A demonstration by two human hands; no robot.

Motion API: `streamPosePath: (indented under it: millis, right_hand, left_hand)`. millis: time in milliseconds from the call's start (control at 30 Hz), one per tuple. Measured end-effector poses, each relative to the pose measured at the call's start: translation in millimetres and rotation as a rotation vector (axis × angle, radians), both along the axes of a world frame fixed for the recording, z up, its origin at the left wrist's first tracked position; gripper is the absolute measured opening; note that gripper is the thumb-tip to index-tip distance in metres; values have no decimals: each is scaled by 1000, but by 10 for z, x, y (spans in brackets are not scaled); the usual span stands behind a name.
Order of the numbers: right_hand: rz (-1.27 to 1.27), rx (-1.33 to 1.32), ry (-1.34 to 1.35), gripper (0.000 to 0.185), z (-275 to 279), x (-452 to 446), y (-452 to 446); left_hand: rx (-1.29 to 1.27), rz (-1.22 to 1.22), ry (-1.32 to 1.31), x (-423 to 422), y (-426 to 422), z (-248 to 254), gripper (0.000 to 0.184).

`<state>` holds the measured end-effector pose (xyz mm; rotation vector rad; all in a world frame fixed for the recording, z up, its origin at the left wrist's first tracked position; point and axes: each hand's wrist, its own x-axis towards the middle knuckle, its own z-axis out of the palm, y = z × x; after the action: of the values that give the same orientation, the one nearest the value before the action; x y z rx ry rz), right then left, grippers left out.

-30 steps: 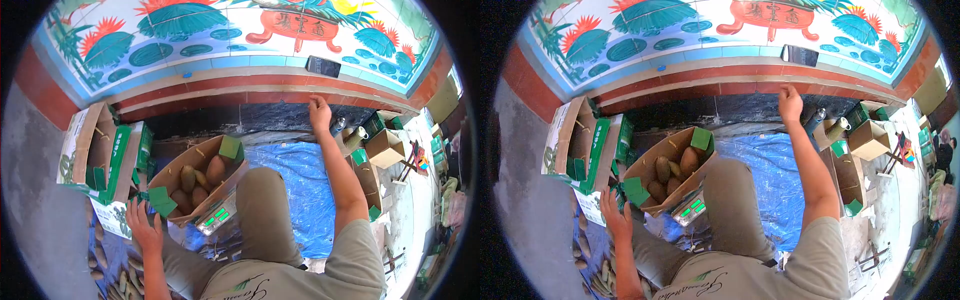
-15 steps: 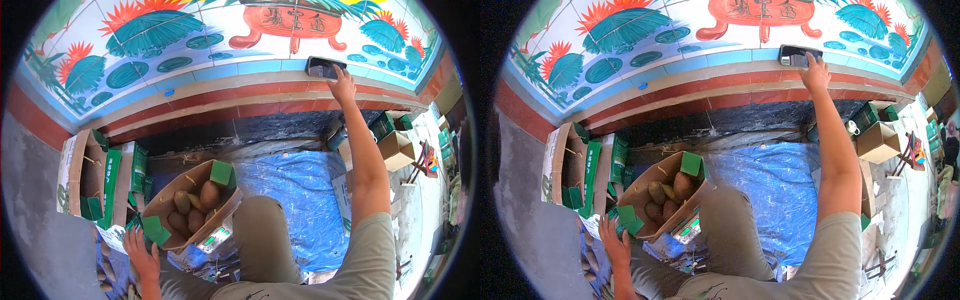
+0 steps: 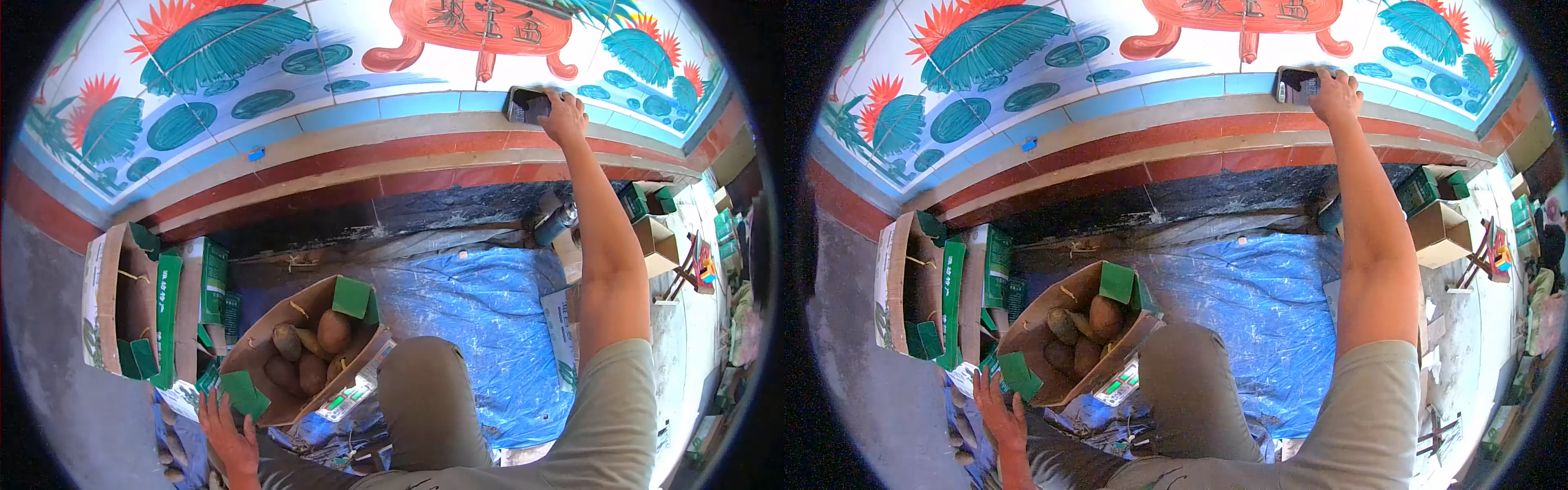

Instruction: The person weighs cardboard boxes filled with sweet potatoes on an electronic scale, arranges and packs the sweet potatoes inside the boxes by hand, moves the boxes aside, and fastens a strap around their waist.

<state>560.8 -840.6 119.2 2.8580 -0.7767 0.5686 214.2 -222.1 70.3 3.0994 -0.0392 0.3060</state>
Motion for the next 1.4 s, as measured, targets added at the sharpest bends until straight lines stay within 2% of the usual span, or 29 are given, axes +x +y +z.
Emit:
streamPosePath:
  millis: [333,733,833,933,1100,1200,1267,1400]
  right_hand:
    - [120,65,-131,58,-160,67,-65]
    - [120,53,-84,58,-55,23,-50]
    - [100,85,-169,56,-63,-58,-15]
    - [193,-49,-469,52,-279,-146,-5]
    - [393,208,-565,39,-924,-431,610]
    - [626,402,-518,27,-1123,-782,1445]
    - [757,650,-454,26,-1190,-999,1990]
    - [974,793,-278,29,-1238,-1273,2845]
  left_hand:
    - [22,20,26,43,-50,2,45]
    - [28,36,7,22,-31,-11,43]
    - [23,36,2,2,-9,1,43]
    - [-5,23,6,3,-23,40,44]
    - [-105,-68,43,-36,14,-56,43]
    - [-190,-142,121,-34,-32,-199,41]
    - [-199,-200,174,-13,-99,-257,39]
    - [-197,-284,260,37,-173,-412,37]
